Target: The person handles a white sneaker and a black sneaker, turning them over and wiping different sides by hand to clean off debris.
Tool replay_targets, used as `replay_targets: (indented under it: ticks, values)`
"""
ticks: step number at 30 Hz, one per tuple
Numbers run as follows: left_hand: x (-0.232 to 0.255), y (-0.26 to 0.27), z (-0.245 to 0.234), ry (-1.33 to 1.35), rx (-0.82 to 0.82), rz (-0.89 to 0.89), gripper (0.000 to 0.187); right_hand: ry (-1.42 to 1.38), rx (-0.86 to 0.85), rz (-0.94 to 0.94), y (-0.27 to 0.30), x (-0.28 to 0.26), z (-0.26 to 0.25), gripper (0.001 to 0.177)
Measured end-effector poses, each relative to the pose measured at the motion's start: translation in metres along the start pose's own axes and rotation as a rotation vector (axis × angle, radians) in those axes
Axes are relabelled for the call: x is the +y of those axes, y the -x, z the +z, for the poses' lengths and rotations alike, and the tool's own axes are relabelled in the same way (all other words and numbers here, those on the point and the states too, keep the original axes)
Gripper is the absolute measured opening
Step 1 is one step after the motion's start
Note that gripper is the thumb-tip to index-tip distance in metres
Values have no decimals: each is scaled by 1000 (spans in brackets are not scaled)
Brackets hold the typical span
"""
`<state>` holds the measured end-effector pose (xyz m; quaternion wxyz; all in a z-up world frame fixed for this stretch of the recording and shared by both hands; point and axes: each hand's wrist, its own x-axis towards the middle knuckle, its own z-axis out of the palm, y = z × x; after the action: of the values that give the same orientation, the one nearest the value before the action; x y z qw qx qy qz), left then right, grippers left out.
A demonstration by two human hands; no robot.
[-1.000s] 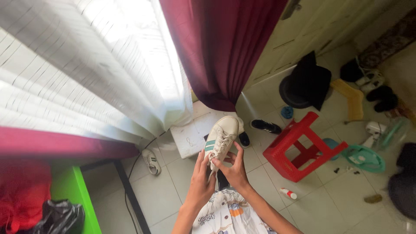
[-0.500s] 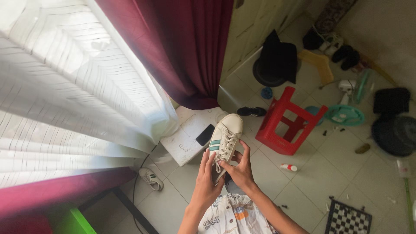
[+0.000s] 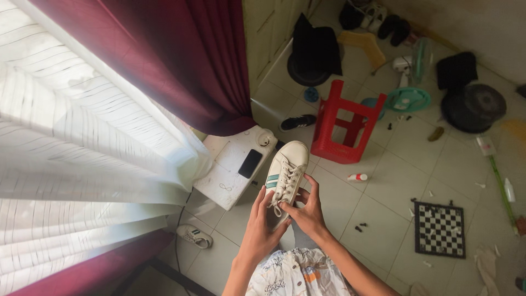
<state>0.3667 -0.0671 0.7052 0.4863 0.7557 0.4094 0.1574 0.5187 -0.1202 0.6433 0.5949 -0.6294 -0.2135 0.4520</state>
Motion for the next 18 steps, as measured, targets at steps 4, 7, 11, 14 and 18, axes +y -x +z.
replay_targets:
  ticks: [4, 7, 11, 14, 18]
  values:
    - [-7, 2, 0, -33, -63, 64, 86, 17, 61, -13, 11, 10, -9, 99]
    - [-12, -2, 4, -42, -114, 91, 83, -56, 85, 2, 17, 15, -17, 99]
    - [-10, -4, 13, 5, -144, 77, 63, 22, 137, -15, 28, 19, -30, 100]
    - [-7, -9, 17, 21, -190, 71, 53, 18, 172, 13, 37, 20, -42, 101]
    - [-7, -16, 24, -26, -191, 127, 47, 74, 202, 22, 43, 25, -57, 103]
